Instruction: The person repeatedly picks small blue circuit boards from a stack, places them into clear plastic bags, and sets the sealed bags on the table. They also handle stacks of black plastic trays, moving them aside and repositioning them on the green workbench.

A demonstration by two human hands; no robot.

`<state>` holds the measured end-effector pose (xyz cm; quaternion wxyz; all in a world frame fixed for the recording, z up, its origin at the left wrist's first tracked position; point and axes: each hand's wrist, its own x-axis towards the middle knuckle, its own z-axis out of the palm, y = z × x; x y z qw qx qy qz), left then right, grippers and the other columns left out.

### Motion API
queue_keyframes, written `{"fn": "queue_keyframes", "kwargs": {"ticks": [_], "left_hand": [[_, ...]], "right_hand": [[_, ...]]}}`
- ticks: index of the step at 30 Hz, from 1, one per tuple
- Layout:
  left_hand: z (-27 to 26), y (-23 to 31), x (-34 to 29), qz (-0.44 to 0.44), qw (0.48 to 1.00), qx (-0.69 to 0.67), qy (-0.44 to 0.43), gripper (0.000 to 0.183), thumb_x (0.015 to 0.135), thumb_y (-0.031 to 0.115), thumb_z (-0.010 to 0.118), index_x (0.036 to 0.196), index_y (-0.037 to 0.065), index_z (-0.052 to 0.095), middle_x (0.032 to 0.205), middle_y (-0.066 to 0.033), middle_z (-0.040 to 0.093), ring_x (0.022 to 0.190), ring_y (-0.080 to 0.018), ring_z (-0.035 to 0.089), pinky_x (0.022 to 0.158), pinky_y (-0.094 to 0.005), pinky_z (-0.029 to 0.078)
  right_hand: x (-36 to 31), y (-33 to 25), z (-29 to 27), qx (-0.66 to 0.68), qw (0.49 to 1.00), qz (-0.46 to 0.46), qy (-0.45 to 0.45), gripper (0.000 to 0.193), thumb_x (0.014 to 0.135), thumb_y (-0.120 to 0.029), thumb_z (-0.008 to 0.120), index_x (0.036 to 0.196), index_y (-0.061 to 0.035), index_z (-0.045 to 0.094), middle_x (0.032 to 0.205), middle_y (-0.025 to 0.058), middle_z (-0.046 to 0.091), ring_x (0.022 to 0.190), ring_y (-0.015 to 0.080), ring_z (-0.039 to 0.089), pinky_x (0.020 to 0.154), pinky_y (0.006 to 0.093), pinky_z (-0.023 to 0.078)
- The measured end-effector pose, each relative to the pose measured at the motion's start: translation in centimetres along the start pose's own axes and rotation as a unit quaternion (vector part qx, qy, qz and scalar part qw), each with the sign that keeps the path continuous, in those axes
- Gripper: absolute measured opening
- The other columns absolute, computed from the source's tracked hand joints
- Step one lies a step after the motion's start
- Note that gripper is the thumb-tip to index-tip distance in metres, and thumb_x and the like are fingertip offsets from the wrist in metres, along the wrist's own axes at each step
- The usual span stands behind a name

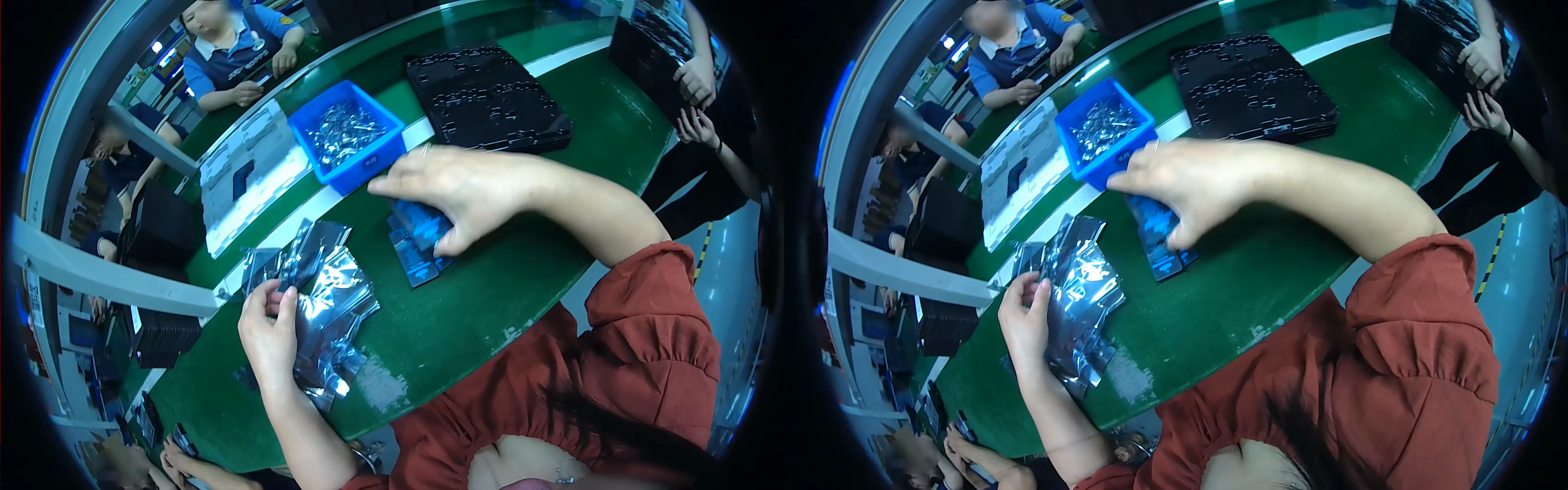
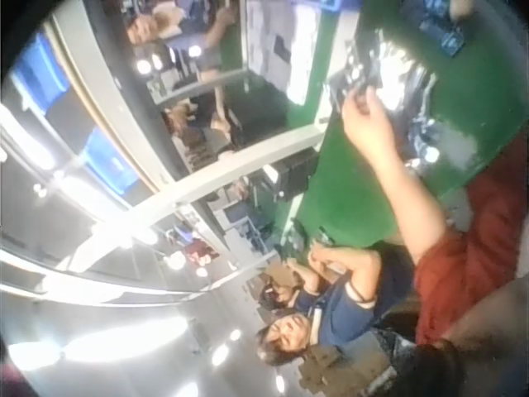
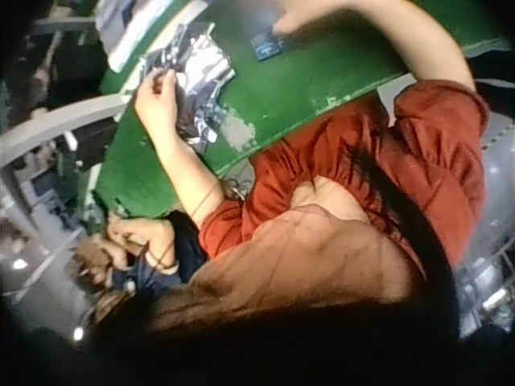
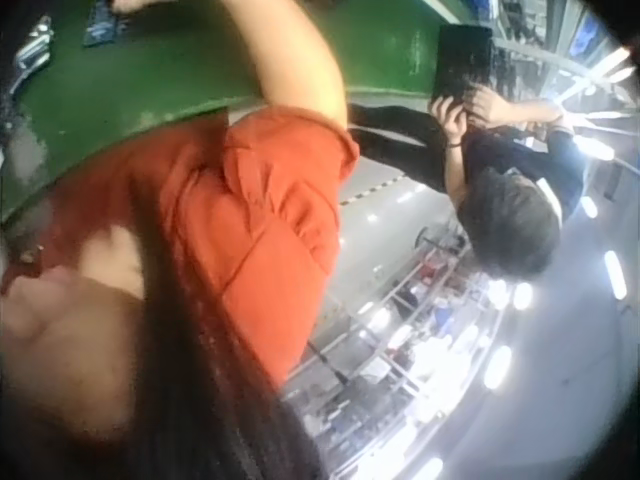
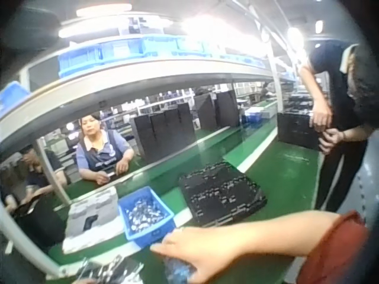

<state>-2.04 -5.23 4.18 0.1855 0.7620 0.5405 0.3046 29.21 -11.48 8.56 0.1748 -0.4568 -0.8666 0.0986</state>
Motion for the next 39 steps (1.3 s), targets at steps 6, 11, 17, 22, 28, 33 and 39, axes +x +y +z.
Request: {"fn": "queue_keyframes", "kwargs": {"ticks": [6,11,17,22,28,33,39], "left_hand": [[0.5,0.9,0.1,0.004,1.000,-0.018,-0.024,0.026,0.078,0.013,0.068,0.098,-0.004,0.063,0.076,-0.0078,0.060,0.064,-0.0124,0.053,0.062,-0.0261,0.046],[0.5,0.6,0.2,-0.008,1.000,-0.017,-0.023,0.025,0.078,0.011,0.068,0.097,-0.004,0.063,0.077,-0.0072,0.060,0.064,-0.0114,0.053,0.061,-0.0254,0.046],[0.4,0.2,0.3,-0.015,0.999,-0.029,-0.025,0.026,0.078,0.009,0.067,0.100,-0.005,0.062,0.079,-0.0081,0.061,0.068,-0.0130,0.055,0.062,-0.0257,0.046],[0.4,-0.2,0.1,-0.017,0.999,-0.034,-0.021,0.025,0.078,0.010,0.068,0.099,-0.004,0.062,0.079,-0.0075,0.061,0.068,-0.0126,0.056,0.059,-0.0252,0.045],[0.6,-0.3,0.4,-0.028,0.998,-0.021,-0.044,0.025,0.079,0.014,0.068,0.098,-0.001,0.063,0.078,-0.0057,0.061,0.067,-0.0120,0.057,0.056,-0.0238,0.043],[0.5,-0.7,0.4,-0.049,0.996,-0.046,-0.053,0.023,0.081,0.010,0.066,0.099,-0.003,0.062,0.079,-0.0038,0.058,0.069,-0.0101,0.053,0.062,-0.0226,0.043],[0.5,-0.6,0.4,-0.078,0.994,-0.057,-0.059,0.021,0.081,0.006,0.064,0.100,-0.003,0.061,0.079,-0.0021,0.056,0.071,-0.0089,0.051,0.065,-0.0222,0.044]], "right_hand": [[-3.5,8.3,-4.9,-0.123,0.980,0.154,0.019,0.088,0.056,-0.019,0.078,0.134,-0.0016,0.039,0.122,0.0213,0.049,0.114,0.0361,0.047,0.101,0.0411,0.037],[-4.3,12.3,-5.7,-0.108,0.973,0.204,0.008,0.095,0.057,-0.023,0.081,0.139,-0.0080,0.035,0.129,0.0220,0.045,0.122,0.0352,0.043,0.105,0.0409,0.034],[-10.2,14.8,-8.4,-0.070,0.964,0.256,-0.028,0.098,0.055,-0.022,0.084,0.139,-0.0098,0.036,0.133,0.0170,0.045,0.122,0.0332,0.044,0.103,0.0391,0.037],[-11.6,16.2,-9.5,-0.014,0.970,0.244,-0.017,0.097,0.054,-0.025,0.085,0.137,-0.0071,0.039,0.132,0.0173,0.048,0.121,0.0308,0.047,0.103,0.0358,0.037],[-8.6,22.2,-10.6,-0.064,0.958,0.280,0.015,0.098,0.053,-0.020,0.084,0.138,-0.0068,0.037,0.131,0.0166,0.047,0.122,0.0321,0.044,0.104,0.0386,0.035],[-6.2,26.6,-10.5,-0.029,0.945,0.325,-0.001,0.098,0.052,-0.015,0.084,0.137,-0.0064,0.038,0.133,0.0159,0.047,0.123,0.0307,0.044,0.104,0.0368,0.036],[-3.6,28.1,-10.4,-0.077,0.957,0.280,-0.020,0.093,0.053,-0.018,0.083,0.135,-0.0065,0.042,0.132,0.0164,0.049,0.123,0.0317,0.045,0.104,0.0363,0.036]]}}
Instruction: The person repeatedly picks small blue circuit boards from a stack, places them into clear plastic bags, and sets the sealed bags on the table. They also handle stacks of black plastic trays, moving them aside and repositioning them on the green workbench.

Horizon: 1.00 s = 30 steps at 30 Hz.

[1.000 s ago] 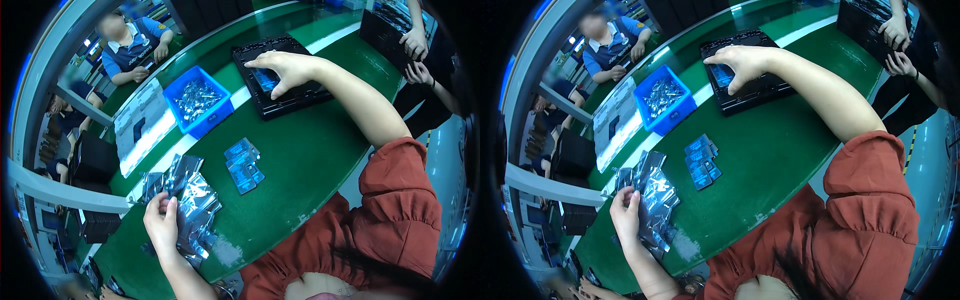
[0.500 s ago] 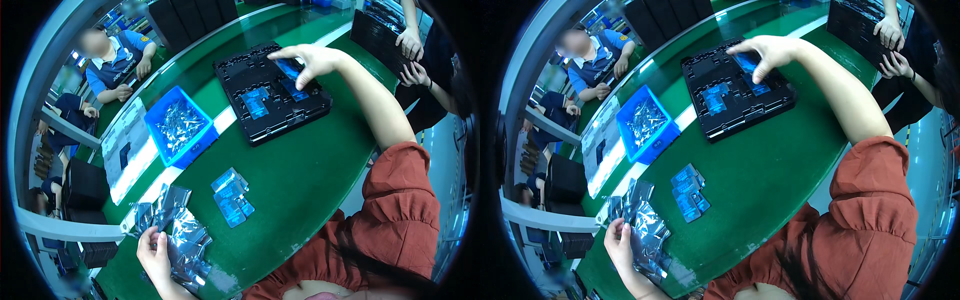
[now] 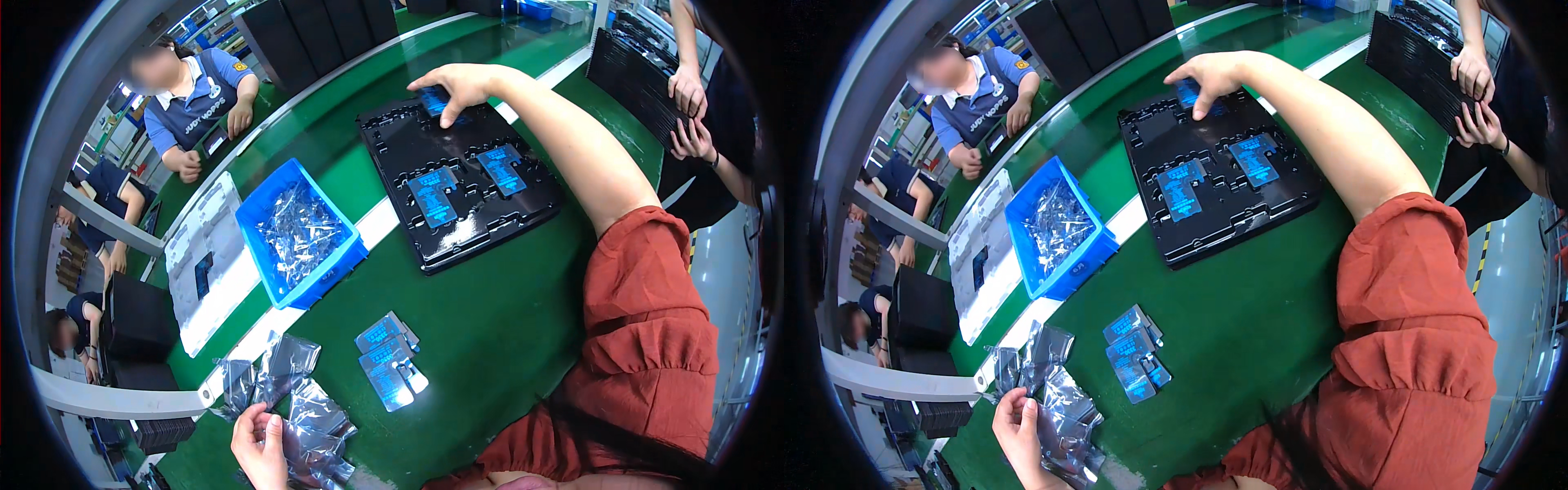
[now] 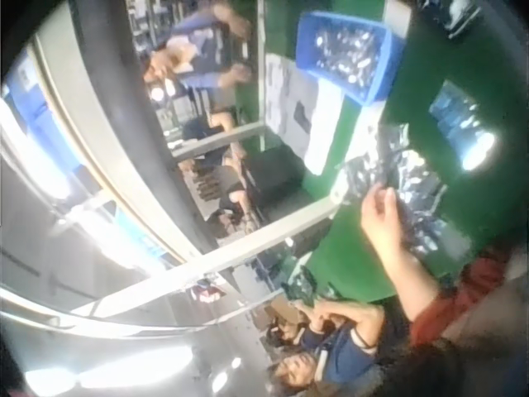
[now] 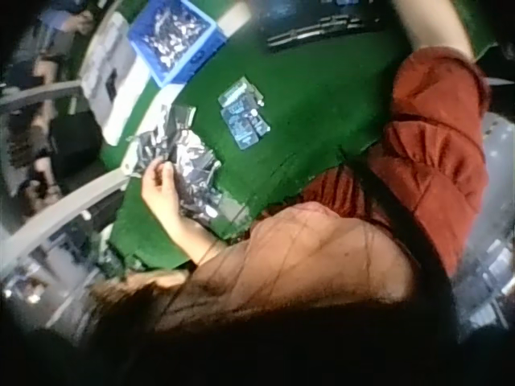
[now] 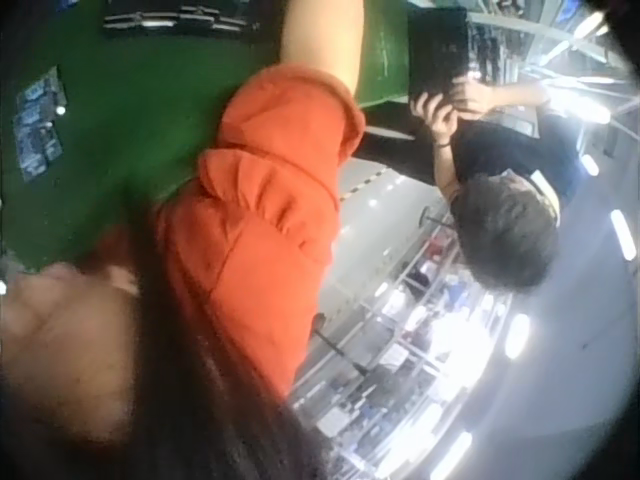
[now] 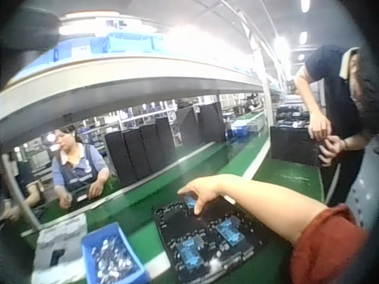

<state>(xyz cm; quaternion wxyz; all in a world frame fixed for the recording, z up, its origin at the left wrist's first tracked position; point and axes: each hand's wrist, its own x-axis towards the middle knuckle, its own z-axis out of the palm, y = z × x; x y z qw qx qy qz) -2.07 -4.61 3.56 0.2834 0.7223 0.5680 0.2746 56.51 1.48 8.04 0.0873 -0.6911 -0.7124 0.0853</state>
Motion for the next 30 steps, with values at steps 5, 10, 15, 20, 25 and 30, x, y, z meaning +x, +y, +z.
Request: {"fn": "queue_keyframes", "kwargs": {"ticks": [5,10,15,20,25,30], "left_hand": [[0.1,0.3,-0.2,-0.008,1.000,0.006,-0.008,0.021,0.081,0.004,0.064,0.100,-0.003,0.061,0.079,-0.0020,0.056,0.070,-0.0093,0.051,0.066,-0.0225,0.044],[-0.2,0.6,-0.2,-0.002,1.000,0.009,-0.003,0.022,0.080,0.006,0.065,0.100,-0.002,0.061,0.078,-0.0026,0.057,0.069,-0.0099,0.052,0.064,-0.0229,0.045],[-0.4,0.6,-0.5,0.027,0.999,0.037,0.001,0.023,0.080,0.009,0.067,0.100,-0.001,0.061,0.078,-0.0027,0.057,0.069,-0.0102,0.053,0.062,-0.0233,0.045],[-0.3,1.3,-0.6,0.024,0.999,0.042,-0.012,0.023,0.080,0.009,0.067,0.100,-0.001,0.062,0.079,-0.0035,0.057,0.071,-0.0103,0.053,0.062,-0.0229,0.046],[0.0,1.9,-0.7,0.022,0.999,0.022,-0.018,0.022,0.080,0.008,0.067,0.099,-0.002,0.062,0.078,-0.0036,0.057,0.070,-0.0103,0.052,0.065,-0.0236,0.045],[0.0,1.8,-0.5,0.030,0.999,0.018,-0.005,0.021,0.079,0.008,0.067,0.097,-0.002,0.064,0.078,-0.0037,0.057,0.070,-0.0106,0.051,0.065,-0.0243,0.044]], "right_hand": [[3.4,-3.1,2.6,0.035,0.998,-0.061,0.000,0.089,0.057,-0.024,0.083,0.135,-0.0082,0.042,0.133,0.0160,0.048,0.124,0.0315,0.044,0.104,0.0380,0.035],[0.2,-1.7,2.0,0.068,0.995,-0.015,0.076,0.062,0.081,-0.039,0.065,0.132,-0.0068,0.047,0.130,0.0169,0.049,0.123,0.0312,0.045,0.104,0.0384,0.035],[-9.1,-1.7,3.0,-0.109,0.964,0.216,0.113,0.056,0.075,-0.039,0.068,0.110,0.0034,0.059,0.107,0.0233,0.061,0.104,0.0352,0.057,0.090,0.0414,0.045],[-14.9,-4.5,4.7,-0.049,0.960,0.220,0.166,0.042,0.075,-0.032,0.069,0.093,0.0053,0.063,0.086,0.0212,0.064,0.085,0.0353,0.062,0.076,0.0412,0.048],[-14.9,-5.6,3.9,-0.056,0.948,0.282,0.132,0.036,0.072,-0.026,0.073,0.091,0.0020,0.063,0.089,0.0210,0.064,0.088,0.0352,0.062,0.078,0.0413,0.048],[-14.7,-5.3,2.1,0.106,0.921,0.298,0.228,0.050,0.067,-0.018,0.073,0.109,0.0053,0.059,0.097,0.0223,0.064,0.092,0.0310,0.063,0.084,0.0363,0.048]]}}
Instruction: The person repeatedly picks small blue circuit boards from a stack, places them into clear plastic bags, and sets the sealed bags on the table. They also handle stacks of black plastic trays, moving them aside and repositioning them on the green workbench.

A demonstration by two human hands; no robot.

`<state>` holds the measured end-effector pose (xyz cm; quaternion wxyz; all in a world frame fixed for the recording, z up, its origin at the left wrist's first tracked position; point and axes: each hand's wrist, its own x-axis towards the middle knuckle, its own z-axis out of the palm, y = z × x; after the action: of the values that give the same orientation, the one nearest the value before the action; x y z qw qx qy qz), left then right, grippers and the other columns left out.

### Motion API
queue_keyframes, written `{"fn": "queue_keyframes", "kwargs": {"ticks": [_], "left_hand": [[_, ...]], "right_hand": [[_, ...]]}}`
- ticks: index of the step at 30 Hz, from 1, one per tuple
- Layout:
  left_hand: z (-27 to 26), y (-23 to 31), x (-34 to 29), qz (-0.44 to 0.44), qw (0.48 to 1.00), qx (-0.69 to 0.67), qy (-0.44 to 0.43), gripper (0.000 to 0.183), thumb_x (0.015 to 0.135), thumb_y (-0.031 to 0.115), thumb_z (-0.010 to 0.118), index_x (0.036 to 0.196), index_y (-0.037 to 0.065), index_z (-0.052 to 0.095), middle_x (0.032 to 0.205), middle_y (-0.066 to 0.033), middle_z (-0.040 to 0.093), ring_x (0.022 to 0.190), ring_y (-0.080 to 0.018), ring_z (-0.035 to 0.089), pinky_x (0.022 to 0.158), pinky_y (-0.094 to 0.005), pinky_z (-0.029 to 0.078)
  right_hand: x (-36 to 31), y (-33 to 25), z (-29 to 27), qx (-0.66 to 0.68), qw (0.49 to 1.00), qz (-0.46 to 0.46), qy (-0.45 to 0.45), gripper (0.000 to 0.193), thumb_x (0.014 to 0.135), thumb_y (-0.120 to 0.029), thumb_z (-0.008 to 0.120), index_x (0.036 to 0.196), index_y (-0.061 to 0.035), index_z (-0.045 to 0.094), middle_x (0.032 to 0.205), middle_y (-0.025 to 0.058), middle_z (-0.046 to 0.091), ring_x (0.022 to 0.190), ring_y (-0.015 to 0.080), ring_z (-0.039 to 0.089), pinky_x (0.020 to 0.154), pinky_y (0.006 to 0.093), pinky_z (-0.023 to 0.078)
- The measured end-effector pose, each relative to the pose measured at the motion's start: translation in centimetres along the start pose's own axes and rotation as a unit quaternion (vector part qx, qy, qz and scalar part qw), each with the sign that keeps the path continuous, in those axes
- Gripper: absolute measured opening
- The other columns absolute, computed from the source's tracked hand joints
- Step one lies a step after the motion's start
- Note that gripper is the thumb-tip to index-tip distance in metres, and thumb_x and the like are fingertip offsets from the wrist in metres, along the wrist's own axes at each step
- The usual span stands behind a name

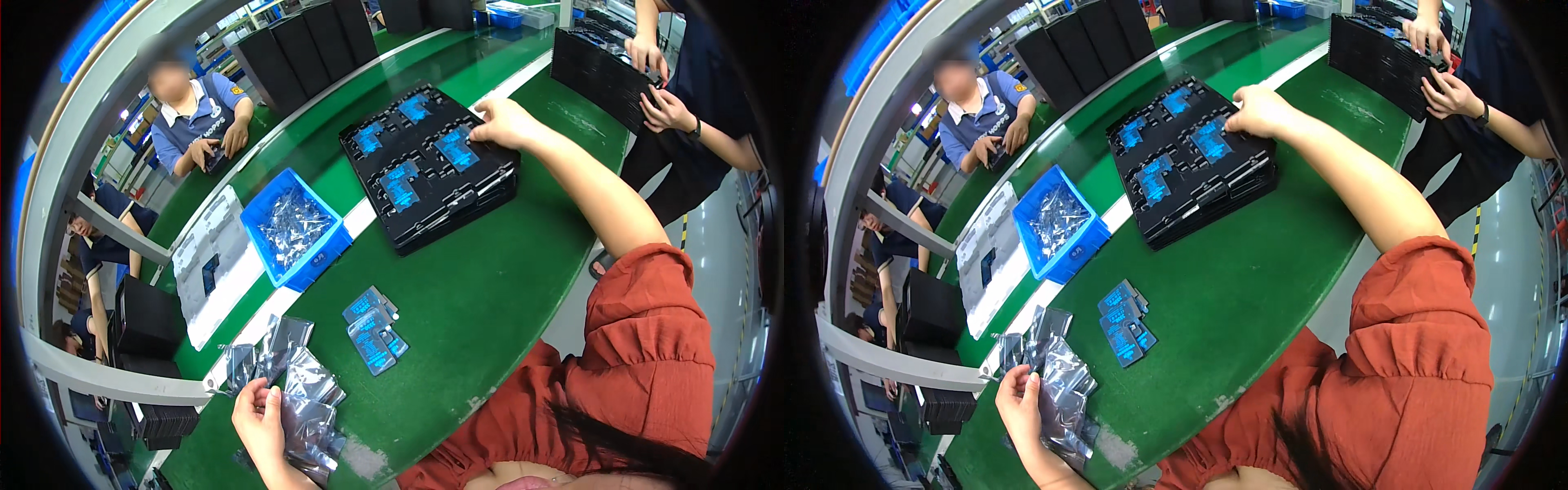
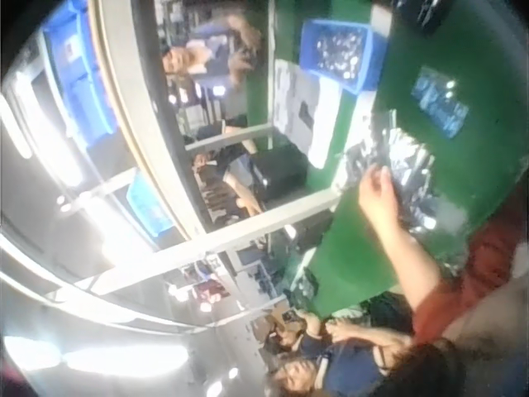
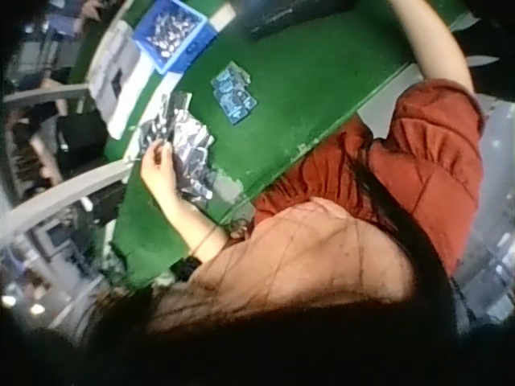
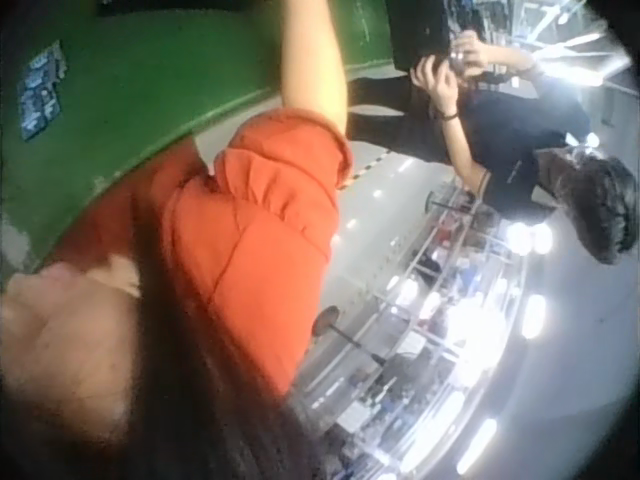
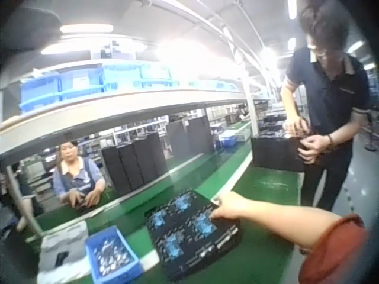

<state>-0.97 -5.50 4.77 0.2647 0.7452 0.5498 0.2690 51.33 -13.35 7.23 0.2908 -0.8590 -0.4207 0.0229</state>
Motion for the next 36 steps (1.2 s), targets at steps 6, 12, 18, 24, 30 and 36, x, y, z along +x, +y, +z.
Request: {"fn": "queue_keyframes", "kwargs": {"ticks": [6,12,18,24,30,36], "left_hand": [[0.3,-1.3,0.3,0.029,0.999,-0.013,0.001,0.022,0.078,0.007,0.068,0.096,-0.003,0.063,0.075,-0.0053,0.059,0.066,-0.0106,0.053,0.061,-0.0240,0.045],[0.5,-2.2,0.4,0.025,0.999,-0.039,0.000,0.021,0.078,0.005,0.067,0.097,-0.003,0.063,0.075,-0.0047,0.058,0.066,-0.0104,0.052,0.061,-0.0233,0.045],[0.6,-2.1,0.4,0.028,0.999,-0.024,-0.008,0.021,0.078,0.005,0.067,0.097,-0.003,0.063,0.077,-0.0046,0.058,0.067,-0.0104,0.053,0.061,-0.0234,0.045],[0.7,-2.1,0.3,0.026,0.999,-0.020,-0.013,0.018,0.081,0.004,0.062,0.098,-0.004,0.063,0.083,-0.0065,0.063,0.070,-0.0104,0.054,0.064,-0.0234,0.045],[0.1,-2.7,0.7,0.045,0.999,0.026,-0.015,0.015,0.086,0.004,0.053,0.093,-0.003,0.063,0.084,-0.0097,0.066,0.075,-0.0139,0.058,0.069,-0.0266,0.046],[-0.2,-2.8,0.8,0.018,1.000,0.007,-0.003,0.013,0.086,0.002,0.051,0.090,-0.003,0.063,0.078,-0.0048,0.061,0.068,-0.0109,0.052,0.066,-0.0249,0.044]], "right_hand": [[0.9,2.2,0.8,0.344,0.939,0.022,0.005,0.067,0.063,-0.006,0.071,0.125,0.0072,0.049,0.110,0.0192,0.059,0.087,0.0201,0.061,0.082,0.0296,0.049],[-0.5,8.7,-4.7,0.477,0.877,0.052,-0.021,0.057,0.074,-0.005,0.064,0.128,0.0051,0.047,0.109,0.0118,0.061,0.087,0.0131,0.060,0.081,0.0256,0.049],[-2.4,20.3,-8.9,0.444,0.892,0.077,0.035,0.060,0.074,-0.005,0.064,0.129,0.0073,0.044,0.112,0.0132,0.061,0.092,0.0140,0.060,0.083,0.0255,0.048],[-3.9,24.7,-8.1,0.236,0.950,0.169,0.110,0.060,0.071,-0.013,0.068,0.127,0.0018,0.051,0.117,0.0150,0.059,0.104,0.0219,0.058,0.095,0.0300,0.042],[-2.7,18.0,-5.2,-0.106,0.961,-0.004,0.256,0.042,0.074,-0.025,0.067,0.110,-0.0046,0.063,0.117,0.0152,0.057,0.111,0.0293,0.053,0.098,0.0365,0.040],[-9.6,-4.8,1.8,0.088,0.912,-0.396,-0.052,0.040,0.074,-0.021,0.066,0.108,-0.0003,0.060,0.109,0.0139,0.060,0.106,0.0292,0.056,0.094,0.0393,0.042]]}}
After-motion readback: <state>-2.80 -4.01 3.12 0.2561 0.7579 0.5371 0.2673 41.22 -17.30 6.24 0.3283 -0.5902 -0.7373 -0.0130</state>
